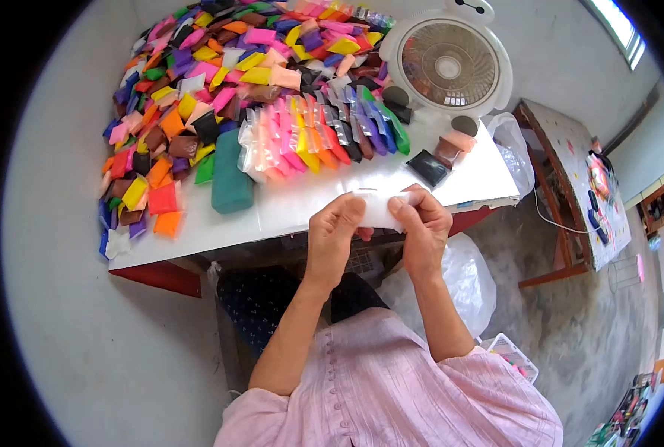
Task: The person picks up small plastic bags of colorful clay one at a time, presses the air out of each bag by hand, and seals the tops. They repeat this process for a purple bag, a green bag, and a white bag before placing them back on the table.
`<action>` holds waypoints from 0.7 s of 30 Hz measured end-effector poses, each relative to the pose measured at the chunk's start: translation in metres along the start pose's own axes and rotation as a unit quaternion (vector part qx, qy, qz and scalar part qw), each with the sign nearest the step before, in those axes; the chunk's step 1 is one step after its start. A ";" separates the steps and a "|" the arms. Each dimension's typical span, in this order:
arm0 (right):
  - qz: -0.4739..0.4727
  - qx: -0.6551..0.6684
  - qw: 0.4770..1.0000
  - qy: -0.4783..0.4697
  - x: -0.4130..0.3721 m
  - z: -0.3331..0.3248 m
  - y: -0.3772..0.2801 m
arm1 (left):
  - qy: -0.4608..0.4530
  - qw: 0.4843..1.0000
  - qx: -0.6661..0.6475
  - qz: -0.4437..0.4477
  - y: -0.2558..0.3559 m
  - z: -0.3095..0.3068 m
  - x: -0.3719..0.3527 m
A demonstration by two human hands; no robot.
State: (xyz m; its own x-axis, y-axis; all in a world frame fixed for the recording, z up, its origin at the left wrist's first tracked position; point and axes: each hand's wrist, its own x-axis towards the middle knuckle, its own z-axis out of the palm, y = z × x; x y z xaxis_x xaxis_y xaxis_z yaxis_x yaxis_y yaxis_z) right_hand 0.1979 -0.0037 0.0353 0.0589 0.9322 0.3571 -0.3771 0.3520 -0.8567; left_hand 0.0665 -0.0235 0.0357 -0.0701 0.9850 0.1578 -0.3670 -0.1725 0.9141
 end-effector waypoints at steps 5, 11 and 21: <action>0.024 0.062 0.996 0.057 -0.002 0.003 0.004 | 0.002 0.999 0.032 -0.005 -0.008 0.005 -0.008; 0.046 0.080 0.993 0.069 -0.001 -0.003 0.012 | -0.011 0.998 0.047 0.034 -0.008 0.004 -0.008; -0.022 -0.096 0.989 -0.106 0.018 -0.019 -0.008 | -0.039 0.998 0.040 0.024 0.006 -0.005 -0.004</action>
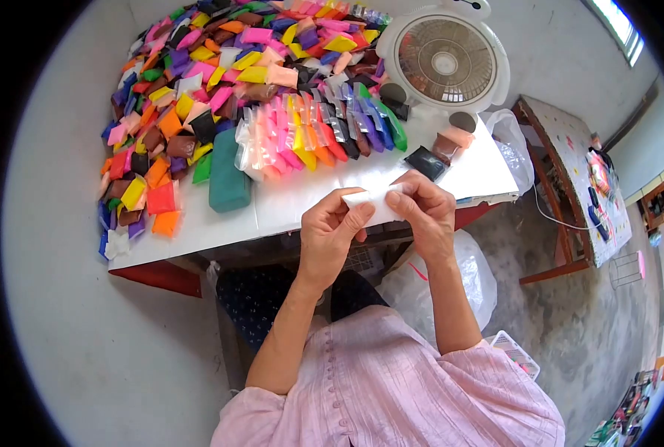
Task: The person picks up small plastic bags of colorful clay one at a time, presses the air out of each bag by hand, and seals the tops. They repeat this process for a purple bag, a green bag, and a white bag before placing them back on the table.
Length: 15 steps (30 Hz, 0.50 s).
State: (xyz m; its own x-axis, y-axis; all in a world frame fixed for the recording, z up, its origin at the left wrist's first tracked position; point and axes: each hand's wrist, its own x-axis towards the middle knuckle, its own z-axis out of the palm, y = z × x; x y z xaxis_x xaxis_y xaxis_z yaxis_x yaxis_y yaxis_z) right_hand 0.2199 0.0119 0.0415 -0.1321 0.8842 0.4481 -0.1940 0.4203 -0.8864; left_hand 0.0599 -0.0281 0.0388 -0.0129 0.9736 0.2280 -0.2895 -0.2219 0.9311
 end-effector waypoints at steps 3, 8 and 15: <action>-0.063 -0.132 0.986 0.080 0.005 0.009 0.001 | 0.039 0.990 0.081 0.105 0.003 0.007 -0.002; 0.166 0.037 0.985 0.040 -0.008 0.010 -0.008 | 0.073 0.838 0.387 0.378 -0.010 0.000 0.001; 0.131 0.094 0.984 0.077 -0.011 0.023 -0.008 | 0.044 0.948 0.193 0.249 -0.011 0.010 -0.010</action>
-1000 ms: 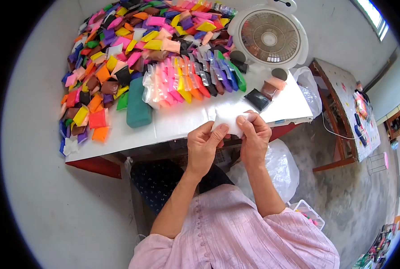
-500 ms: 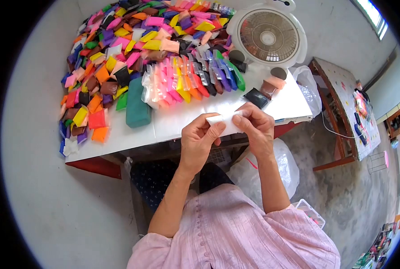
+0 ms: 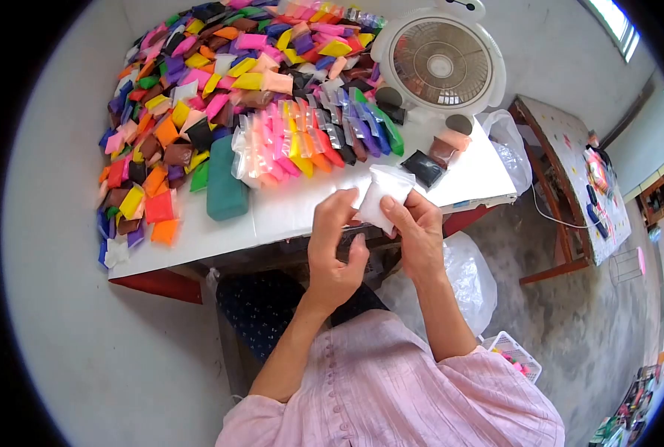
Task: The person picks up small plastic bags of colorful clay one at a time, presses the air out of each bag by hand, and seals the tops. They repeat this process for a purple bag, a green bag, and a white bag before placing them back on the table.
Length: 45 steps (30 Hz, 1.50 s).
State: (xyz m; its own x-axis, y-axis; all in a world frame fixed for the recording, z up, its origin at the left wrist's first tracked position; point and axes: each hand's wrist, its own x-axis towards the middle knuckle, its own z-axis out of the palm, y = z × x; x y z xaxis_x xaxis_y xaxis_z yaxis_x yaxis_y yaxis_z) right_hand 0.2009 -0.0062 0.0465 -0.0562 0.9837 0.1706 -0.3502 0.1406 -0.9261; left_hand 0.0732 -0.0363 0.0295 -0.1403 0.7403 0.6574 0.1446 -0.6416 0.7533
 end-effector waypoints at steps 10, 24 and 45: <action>-0.102 -0.070 0.992 -0.023 0.000 -0.003 0.016 | -0.009 0.947 -0.221 -0.233 -0.009 -0.002 0.000; -0.224 -0.054 0.971 0.061 -0.005 -0.002 0.011 | -0.005 0.918 -0.288 -0.272 -0.010 -0.003 -0.005; -0.148 -0.029 0.989 0.003 -0.014 -0.001 0.001 | -0.030 0.944 -0.248 -0.217 -0.005 -0.013 -0.001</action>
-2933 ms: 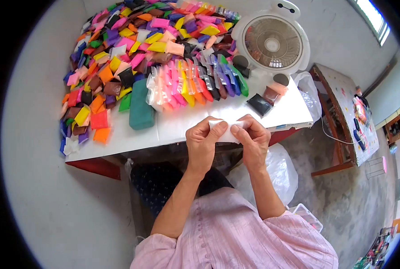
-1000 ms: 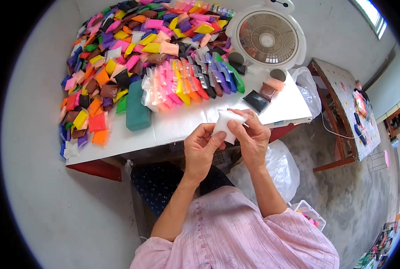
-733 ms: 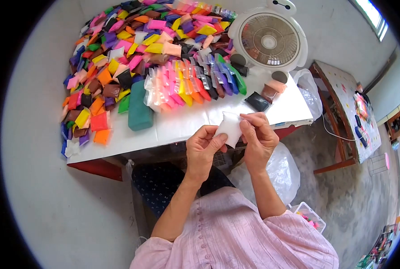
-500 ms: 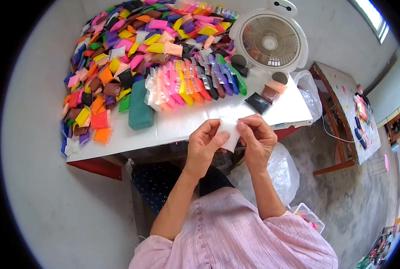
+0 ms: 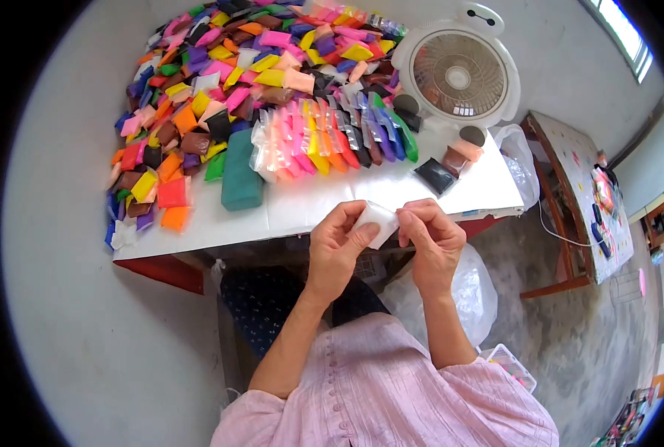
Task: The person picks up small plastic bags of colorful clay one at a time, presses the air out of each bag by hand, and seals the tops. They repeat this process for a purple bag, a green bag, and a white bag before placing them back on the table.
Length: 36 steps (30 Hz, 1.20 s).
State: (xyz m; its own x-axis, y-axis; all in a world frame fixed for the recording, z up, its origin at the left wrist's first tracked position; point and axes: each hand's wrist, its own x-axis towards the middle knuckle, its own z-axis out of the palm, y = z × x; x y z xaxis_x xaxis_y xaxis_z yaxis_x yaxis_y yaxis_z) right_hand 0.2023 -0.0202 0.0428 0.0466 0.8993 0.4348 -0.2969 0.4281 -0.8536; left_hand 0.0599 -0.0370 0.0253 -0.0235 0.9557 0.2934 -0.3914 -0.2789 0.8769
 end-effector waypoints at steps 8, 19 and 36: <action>-0.001 -0.130 0.991 -0.025 -0.001 -0.005 -0.006 | 0.011 1.000 0.019 0.009 0.000 -0.005 -0.002; 0.044 -0.110 0.991 -0.066 0.008 0.004 -0.003 | -0.011 0.998 0.010 -0.060 0.004 -0.013 -0.001; 0.146 -0.140 0.978 -0.051 0.003 0.025 0.015 | -0.014 0.991 0.039 -0.131 0.008 -0.033 -0.010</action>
State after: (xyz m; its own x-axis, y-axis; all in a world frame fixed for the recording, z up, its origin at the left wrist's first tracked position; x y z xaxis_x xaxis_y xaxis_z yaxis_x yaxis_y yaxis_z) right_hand 0.1738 -0.0131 0.0381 -0.1012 0.9795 0.1741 -0.0092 0.1740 -0.9847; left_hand 0.0267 -0.0455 0.0174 0.0953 0.9935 0.0621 -0.3090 -0.0298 0.9506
